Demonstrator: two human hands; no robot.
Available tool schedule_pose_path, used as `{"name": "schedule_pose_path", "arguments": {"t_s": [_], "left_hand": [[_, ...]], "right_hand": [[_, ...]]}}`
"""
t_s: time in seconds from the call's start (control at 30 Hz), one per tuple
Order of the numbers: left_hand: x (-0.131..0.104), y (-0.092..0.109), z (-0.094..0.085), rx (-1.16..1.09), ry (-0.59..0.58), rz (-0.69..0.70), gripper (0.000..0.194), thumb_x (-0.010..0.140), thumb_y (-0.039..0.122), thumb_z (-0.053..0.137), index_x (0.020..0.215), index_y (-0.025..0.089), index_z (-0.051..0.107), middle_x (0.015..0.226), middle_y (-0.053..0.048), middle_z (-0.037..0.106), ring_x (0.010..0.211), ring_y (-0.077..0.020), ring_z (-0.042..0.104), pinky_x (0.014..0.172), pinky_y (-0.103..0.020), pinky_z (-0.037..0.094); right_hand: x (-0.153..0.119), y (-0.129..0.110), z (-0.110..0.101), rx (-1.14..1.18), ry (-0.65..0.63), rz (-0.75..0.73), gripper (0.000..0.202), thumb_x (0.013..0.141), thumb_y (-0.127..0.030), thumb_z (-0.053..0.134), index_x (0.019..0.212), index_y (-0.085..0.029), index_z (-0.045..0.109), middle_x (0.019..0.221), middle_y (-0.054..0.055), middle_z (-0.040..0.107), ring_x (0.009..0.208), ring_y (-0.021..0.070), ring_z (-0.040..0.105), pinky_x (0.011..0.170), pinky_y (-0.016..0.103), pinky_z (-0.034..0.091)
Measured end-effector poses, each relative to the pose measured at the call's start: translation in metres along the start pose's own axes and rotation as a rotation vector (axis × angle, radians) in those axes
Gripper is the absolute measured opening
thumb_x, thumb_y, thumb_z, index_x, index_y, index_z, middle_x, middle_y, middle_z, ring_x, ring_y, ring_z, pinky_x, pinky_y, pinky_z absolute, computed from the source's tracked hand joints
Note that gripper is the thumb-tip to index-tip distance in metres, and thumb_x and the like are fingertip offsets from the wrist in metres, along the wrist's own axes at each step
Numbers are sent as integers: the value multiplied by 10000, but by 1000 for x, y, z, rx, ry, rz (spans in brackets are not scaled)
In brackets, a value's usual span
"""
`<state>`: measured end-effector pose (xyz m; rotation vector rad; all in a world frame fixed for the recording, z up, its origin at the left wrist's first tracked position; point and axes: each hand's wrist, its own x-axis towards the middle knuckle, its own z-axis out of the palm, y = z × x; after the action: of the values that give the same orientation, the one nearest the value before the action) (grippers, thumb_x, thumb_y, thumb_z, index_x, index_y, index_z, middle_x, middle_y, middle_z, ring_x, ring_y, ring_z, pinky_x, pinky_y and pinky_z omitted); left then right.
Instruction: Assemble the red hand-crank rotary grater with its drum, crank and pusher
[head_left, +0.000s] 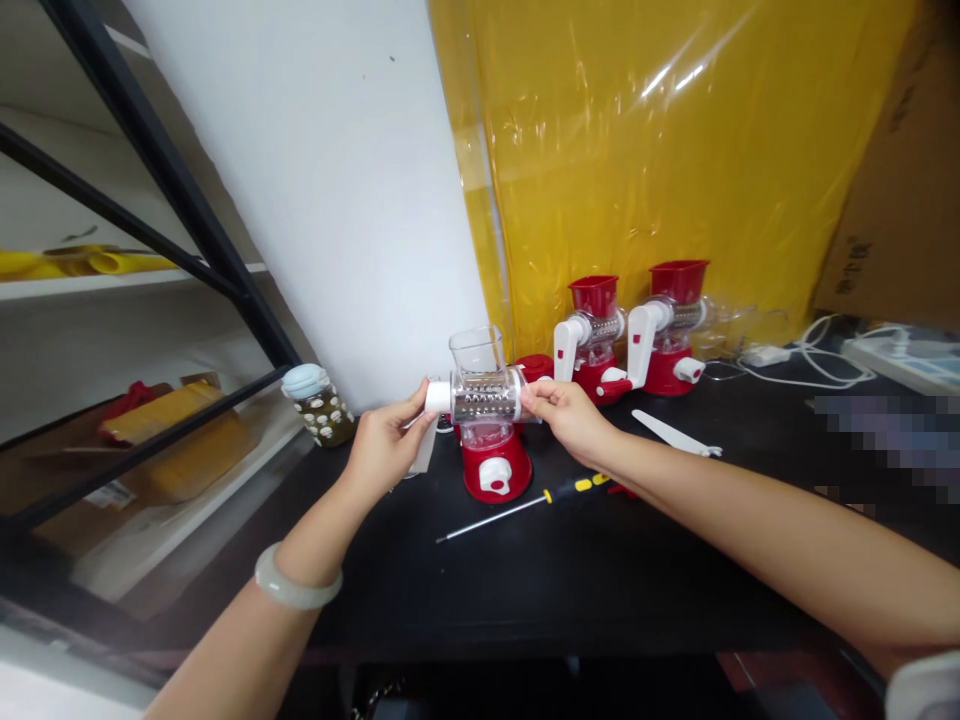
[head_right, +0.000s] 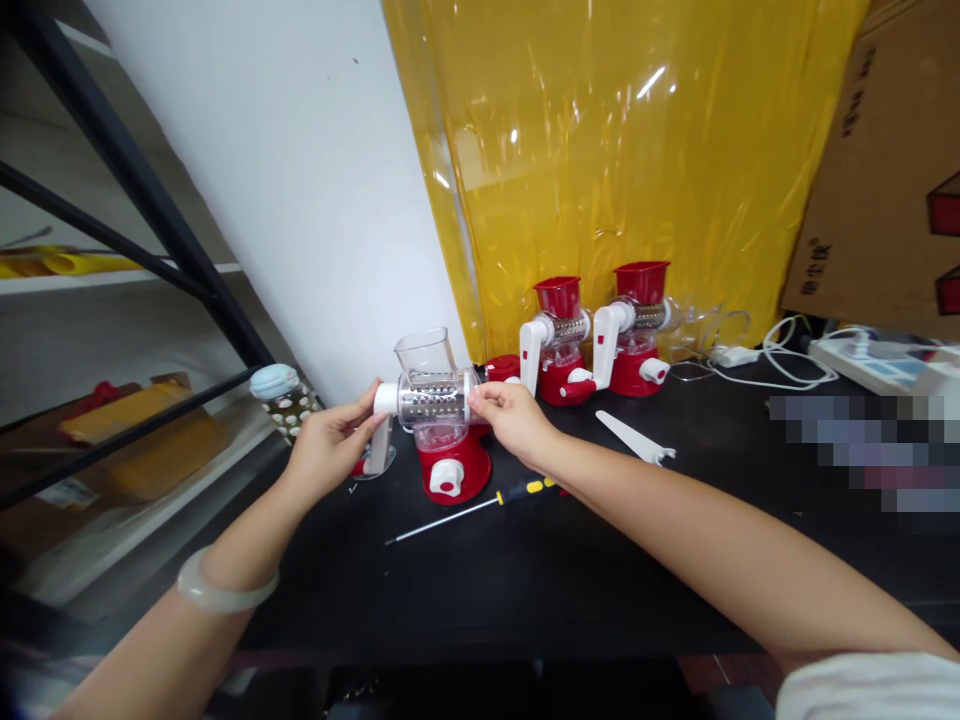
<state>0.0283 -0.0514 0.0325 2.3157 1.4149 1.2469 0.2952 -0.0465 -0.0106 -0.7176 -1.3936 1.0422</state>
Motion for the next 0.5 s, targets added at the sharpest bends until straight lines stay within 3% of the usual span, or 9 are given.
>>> {"name": "schedule_pose_path", "arguments": {"t_s": [0.17, 0.3, 0.37, 0.5], "left_hand": [[1, 1, -1, 8, 1, 15, 614, 898, 480, 612, 1406, 135, 598, 1395, -70, 621, 1191, -317, 695, 1101, -496, 501], [11, 13, -12, 55, 10, -5, 532, 892, 499, 610, 1257, 131, 724, 1272, -77, 727, 1160, -326, 712, 1086, -472, 533], [16, 18, -20, 64, -13, -24, 517, 878, 522, 625, 1204, 143, 757, 1208, -80, 763, 1131, -335, 726, 1076, -479, 544], [17, 19, -35, 46, -61, -84, 648, 841, 596, 656, 1289, 130, 702, 1233, -125, 753, 1134, -349, 724, 1061, -496, 554]], "right_hand": [[2, -1, -1, 10, -38, 18, 487, 689, -652, 774, 765, -176, 708, 787, 39, 737, 819, 205, 685, 873, 389, 524], [1, -6, -8, -51, -53, 34, 493, 669, -635, 805, 815, -165, 774, 849, 66, 774, 857, 225, 708, 917, 427, 529], [0, -12, -16, -91, -53, 38, 483, 652, -609, 833, 849, -170, 790, 893, 76, 788, 895, 238, 721, 947, 441, 527], [0, -28, -43, -168, -47, 35, 520, 688, -666, 795, 846, -172, 780, 880, 92, 796, 886, 248, 747, 952, 450, 549]]}}
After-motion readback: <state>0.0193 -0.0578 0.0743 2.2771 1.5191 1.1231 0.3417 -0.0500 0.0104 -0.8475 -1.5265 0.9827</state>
